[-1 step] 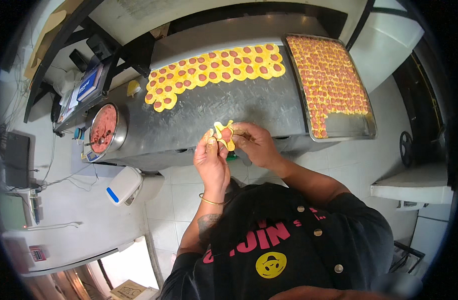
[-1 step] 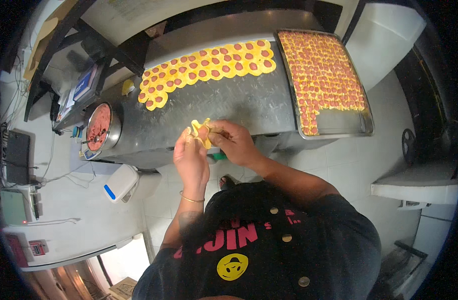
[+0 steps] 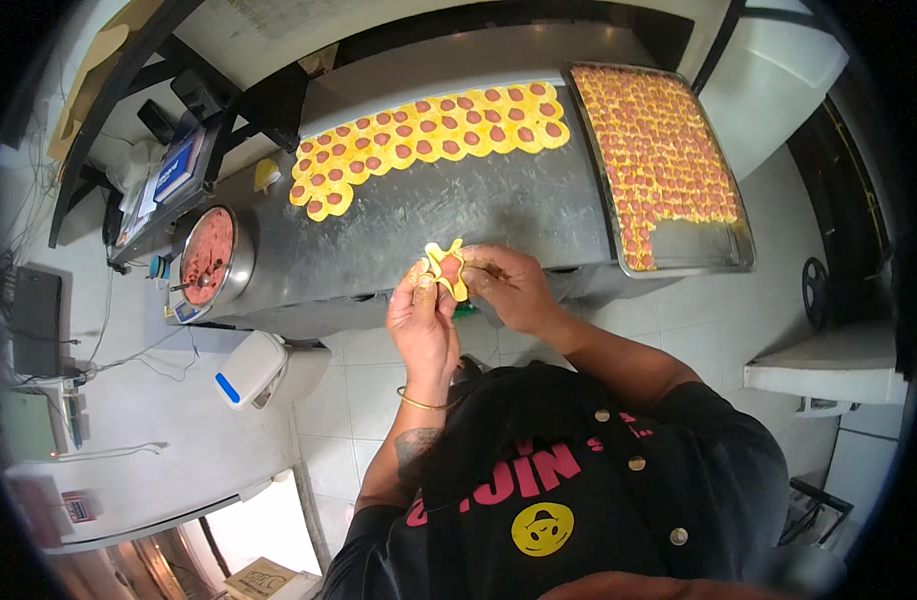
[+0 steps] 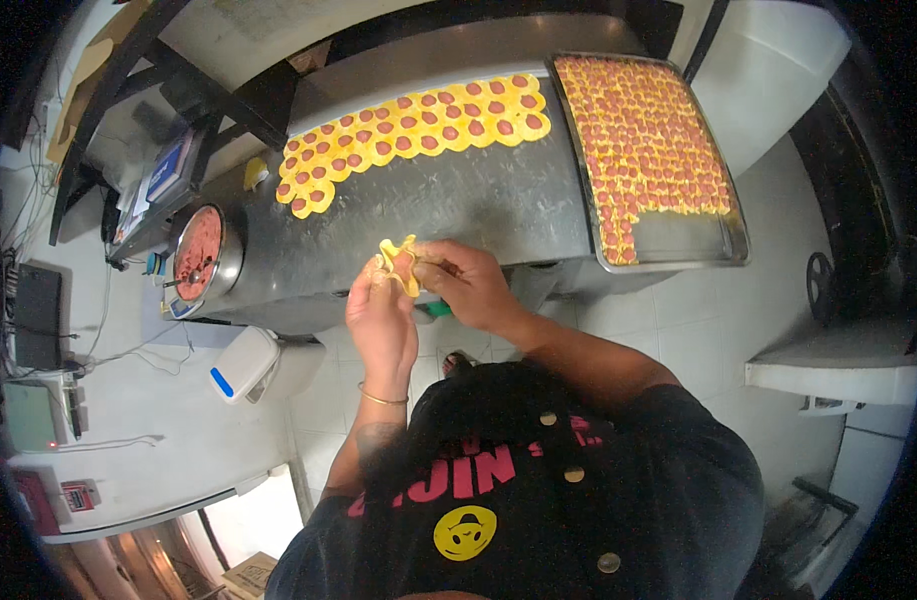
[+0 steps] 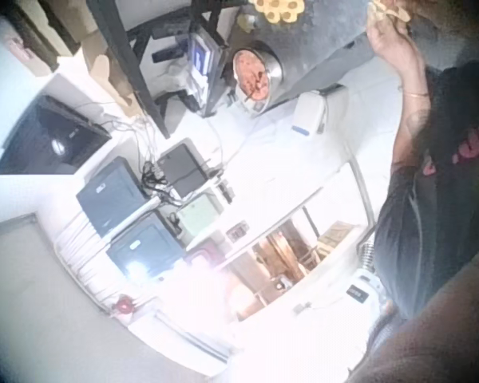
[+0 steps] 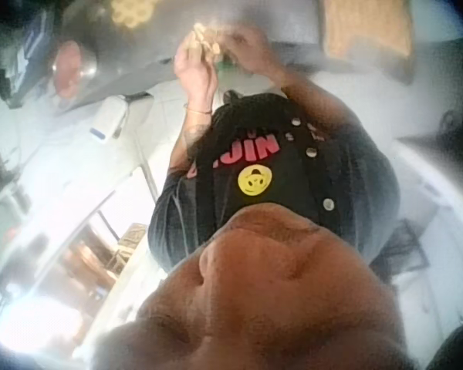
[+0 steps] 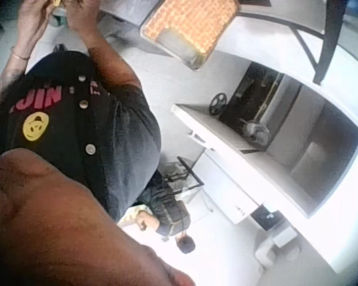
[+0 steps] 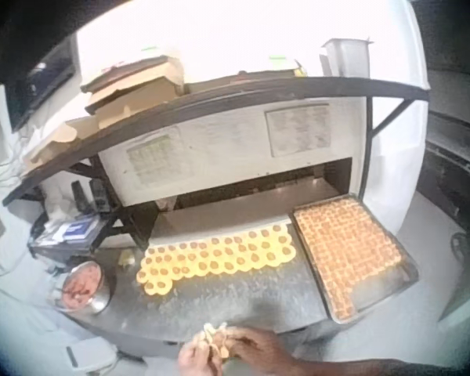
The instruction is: The person repeatedly picks a yellow scalloped base, places a small round meat patty on it, folds the base into a cup, and places it on a metal tray. The process is repeated continuously to fill the tray with assembled items.
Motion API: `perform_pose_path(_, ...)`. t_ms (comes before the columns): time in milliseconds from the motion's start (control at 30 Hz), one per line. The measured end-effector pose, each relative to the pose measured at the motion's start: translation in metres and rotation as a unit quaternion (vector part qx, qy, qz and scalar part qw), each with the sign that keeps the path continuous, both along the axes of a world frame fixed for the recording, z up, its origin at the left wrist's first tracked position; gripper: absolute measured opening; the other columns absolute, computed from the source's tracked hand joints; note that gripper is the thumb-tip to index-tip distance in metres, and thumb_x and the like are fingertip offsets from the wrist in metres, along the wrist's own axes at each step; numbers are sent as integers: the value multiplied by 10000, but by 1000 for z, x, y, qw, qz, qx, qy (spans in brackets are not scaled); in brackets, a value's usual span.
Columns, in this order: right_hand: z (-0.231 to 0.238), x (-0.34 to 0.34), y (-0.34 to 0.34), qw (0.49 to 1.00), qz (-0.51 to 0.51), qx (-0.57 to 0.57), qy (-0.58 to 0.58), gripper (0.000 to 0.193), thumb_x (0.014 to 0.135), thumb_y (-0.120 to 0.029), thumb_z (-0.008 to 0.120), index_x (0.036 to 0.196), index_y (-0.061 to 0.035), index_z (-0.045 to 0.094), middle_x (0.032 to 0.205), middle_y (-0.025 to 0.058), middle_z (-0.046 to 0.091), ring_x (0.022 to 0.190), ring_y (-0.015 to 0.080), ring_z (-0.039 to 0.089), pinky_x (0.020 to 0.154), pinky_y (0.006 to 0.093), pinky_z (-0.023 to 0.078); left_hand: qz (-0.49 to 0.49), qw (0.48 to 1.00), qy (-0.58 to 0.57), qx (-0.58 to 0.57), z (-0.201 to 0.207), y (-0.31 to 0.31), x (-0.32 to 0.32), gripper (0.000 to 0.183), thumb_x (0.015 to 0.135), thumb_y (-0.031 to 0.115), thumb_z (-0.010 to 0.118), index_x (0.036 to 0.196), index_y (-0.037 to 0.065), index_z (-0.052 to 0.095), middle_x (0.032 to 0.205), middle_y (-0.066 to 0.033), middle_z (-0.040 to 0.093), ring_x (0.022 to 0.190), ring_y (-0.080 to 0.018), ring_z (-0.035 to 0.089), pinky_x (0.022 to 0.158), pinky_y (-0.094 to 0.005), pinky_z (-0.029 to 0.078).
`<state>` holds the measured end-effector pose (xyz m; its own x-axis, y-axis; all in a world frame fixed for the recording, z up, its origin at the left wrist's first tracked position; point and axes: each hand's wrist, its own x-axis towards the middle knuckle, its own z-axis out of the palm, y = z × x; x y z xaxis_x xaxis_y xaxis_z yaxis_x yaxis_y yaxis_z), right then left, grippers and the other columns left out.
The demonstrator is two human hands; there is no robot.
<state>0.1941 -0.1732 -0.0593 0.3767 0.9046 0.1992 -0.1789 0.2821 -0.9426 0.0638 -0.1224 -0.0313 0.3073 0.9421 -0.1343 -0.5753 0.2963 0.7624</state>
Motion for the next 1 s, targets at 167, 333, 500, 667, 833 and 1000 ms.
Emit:
perform_pose_path(167, 17, 3, -15, 995, -24, 20, -97, 200, 984, -154, 694, 1046, 29, 744, 834, -14, 661, 747, 35, 560, 636, 229, 452, -97, 995, -15, 0, -8, 0, -20, 203, 1024, 3, 588, 1213, -16, 661, 1242, -146, 690, 1166, -233, 669, 1010, -355, 558)
perform_pose_path(333, 18, -10, -18, 997, 64, -47, 26, 127, 985, -57, 657, 1061, 26, 716, 785, -9, 620, 688, 65, 552, 624, 260, 468, -144, 987, -64, 44, -14, 1, -47, 139, 1028, 11, 575, 1132, -7, 665, 1231, -129, 686, 1172, -250, 650, 1055, -392, 513)
perform_pose_path(500, 38, -52, 0, 995, 13, -18, 94, 132, 960, -74, 662, 1069, -9, 696, 783, 7, 641, 664, 84, 579, 599, 261, 480, -97, 989, -107, 40, 3, 0, -68, 141, 1048, 32, 540, 1169, 20, 611, 1272, -128, 657, 1231, -267, 617, 1097, -407, 479)
perform_pose_path(667, 52, -84, -4, 942, -63, 101, -313, 140, 918, -106, 720, 1017, -12, 689, 775, 61, 660, 662, 99, 604, 590, 282, 493, -93, 988, -122, 31, -1, 6, -110, 95, 1059, 67, 550, 1142, 44, 592, 1241, -115, 656, 1179, -256, 636, 1029, -416, 526)
perform_pose_path(833, 62, -111, 16, 935, -75, 26, -345, 164, 870, -131, 786, 976, -30, 713, 764, 82, 650, 635, 132, 610, 573, 306, 483, -95, 985, -126, 72, 9, 17, -140, 124, 1051, 67, 586, 1173, 49, 589, 1249, -124, 673, 1160, -234, 662, 1014, -392, 551)
perform_pose_path(1000, 76, -152, 19, 900, -156, 73, -399, 168, 851, -156, 796, 937, -41, 709, 711, 63, 592, 596, 206, 566, 551, 341, 464, -46, 985, -137, 96, 5, 31, -153, 145, 1051, 47, 583, 1195, 42, 601, 1252, -126, 684, 1169, -228, 667, 1012, -380, 553)
